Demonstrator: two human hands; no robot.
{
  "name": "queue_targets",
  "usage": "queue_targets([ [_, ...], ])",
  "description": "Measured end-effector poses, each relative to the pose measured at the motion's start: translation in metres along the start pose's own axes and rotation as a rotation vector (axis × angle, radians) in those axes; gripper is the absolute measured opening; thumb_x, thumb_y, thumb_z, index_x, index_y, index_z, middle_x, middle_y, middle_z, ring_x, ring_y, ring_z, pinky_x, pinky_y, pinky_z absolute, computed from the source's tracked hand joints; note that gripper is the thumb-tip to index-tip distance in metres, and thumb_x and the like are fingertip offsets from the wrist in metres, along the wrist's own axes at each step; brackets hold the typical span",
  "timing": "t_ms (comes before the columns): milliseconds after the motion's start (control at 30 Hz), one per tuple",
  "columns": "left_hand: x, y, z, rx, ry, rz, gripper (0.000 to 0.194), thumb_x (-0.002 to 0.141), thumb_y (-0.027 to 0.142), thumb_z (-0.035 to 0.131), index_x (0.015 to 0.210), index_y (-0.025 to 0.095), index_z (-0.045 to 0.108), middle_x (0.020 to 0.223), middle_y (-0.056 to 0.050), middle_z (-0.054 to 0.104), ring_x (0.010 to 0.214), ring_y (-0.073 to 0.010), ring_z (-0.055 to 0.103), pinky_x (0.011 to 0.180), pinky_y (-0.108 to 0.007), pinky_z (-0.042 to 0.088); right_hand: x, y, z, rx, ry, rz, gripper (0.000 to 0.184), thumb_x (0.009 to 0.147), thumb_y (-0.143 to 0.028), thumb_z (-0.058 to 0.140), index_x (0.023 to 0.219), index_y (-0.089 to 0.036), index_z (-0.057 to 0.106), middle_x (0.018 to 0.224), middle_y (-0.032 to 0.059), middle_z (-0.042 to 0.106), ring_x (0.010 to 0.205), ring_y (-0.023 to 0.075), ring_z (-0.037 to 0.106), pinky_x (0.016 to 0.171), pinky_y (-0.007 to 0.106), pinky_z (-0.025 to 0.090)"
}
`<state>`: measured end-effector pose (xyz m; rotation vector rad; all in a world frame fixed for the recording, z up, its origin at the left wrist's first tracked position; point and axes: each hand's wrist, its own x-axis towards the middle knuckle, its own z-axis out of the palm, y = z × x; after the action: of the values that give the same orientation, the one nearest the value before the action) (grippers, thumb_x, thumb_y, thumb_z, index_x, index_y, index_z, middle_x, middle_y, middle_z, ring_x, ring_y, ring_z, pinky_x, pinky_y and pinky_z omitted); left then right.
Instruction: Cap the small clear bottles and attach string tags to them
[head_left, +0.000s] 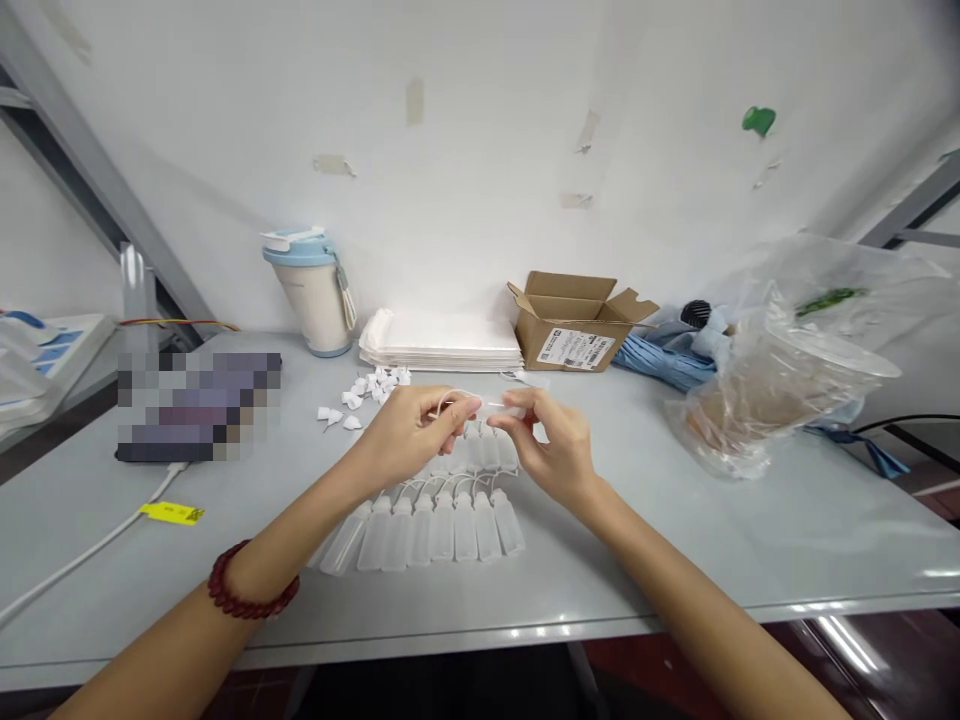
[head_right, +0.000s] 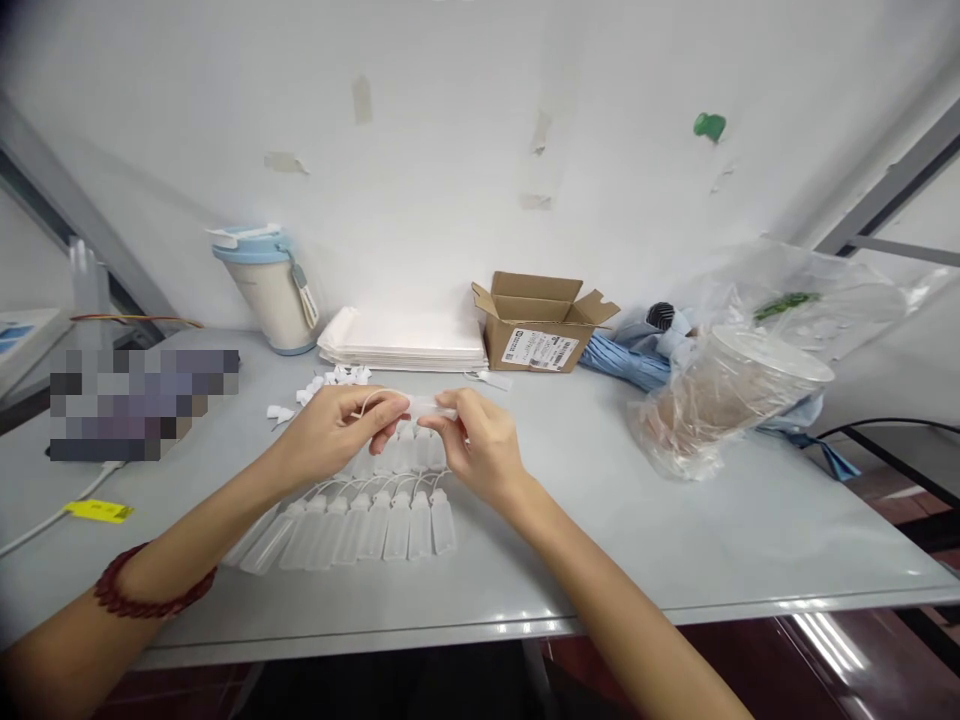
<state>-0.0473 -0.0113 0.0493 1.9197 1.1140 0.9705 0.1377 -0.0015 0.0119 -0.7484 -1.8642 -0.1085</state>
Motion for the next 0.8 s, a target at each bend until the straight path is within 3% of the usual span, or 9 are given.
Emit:
queue_targets([
  [200,-0.0003,0.0023,-0.0045,0.127,0.022,0.146,0.021,0.086,0.033,0.054,0.080,0.016,0.064,0.062,0.002,0.058,0.059,-0.0105,0.055,0.056,-0.021,0.043,0.0027,0.0002,-0.0027,0.023,-0.010,0.003,0.008,0.084,-0.021,0.061,0.089,-0.018,0.056,0.076,0.0036,0.066,0.049,0.0090,0.051,0.048,0.022,0.046],
  [300,0.0011,0.0019,-0.0062,0.070,-0.001,0.073,0.026,0.086,0.037,0.053,0.076,0.016,0.064,0.060,0.002,0.059,0.056,-0.0099,0.056,0.054,-0.020,0.044,0.0034,0.0003,-0.0009,0.014,0.009,-0.071,0.008,0.085,-0.019,0.059,0.091,-0.018,0.055,0.080,0.0063,0.067,0.060,0.0119,0.059,0.051,0.022,0.048],
  [433,0.0015,-0.0009,-0.0053,-0.015,-0.096,-0.039,0.046,0.091,0.043,0.043,0.056,0.016,0.054,0.045,0.001,0.054,0.053,-0.0108,0.057,0.057,-0.021,0.047,0.0023,-0.0002,0.0011,0.008,-0.019,-0.118,0.008,0.086,-0.018,0.058,0.092,-0.018,0.054,0.081,0.0081,0.066,0.069,0.0144,0.062,0.052,0.023,0.048],
  [567,-0.0010,-0.0007,-0.0042,-0.042,-0.080,-0.028,0.046,0.090,0.041,0.047,0.051,0.016,0.049,0.042,0.003,0.051,0.047,-0.0088,0.053,0.056,-0.021,0.046,0.0009,-0.0020,-0.0003,0.060,-0.084,-0.027,0.008,0.088,-0.024,0.056,0.092,-0.018,0.053,0.075,0.0044,0.064,0.055,0.0105,0.056,0.048,0.022,0.045],
  [800,-0.0015,0.0019,-0.0039,-0.058,0.020,0.040,0.022,0.083,0.033,0.059,0.071,0.015,0.066,0.056,0.001,0.062,0.053,-0.0100,0.059,0.053,-0.020,0.047,0.0020,-0.0086,-0.0013,0.164,-0.136,0.226,0.010,0.090,-0.026,0.050,0.087,-0.017,0.054,0.057,-0.0028,0.054,0.048,0.0094,0.052,0.045,0.021,0.041],
])
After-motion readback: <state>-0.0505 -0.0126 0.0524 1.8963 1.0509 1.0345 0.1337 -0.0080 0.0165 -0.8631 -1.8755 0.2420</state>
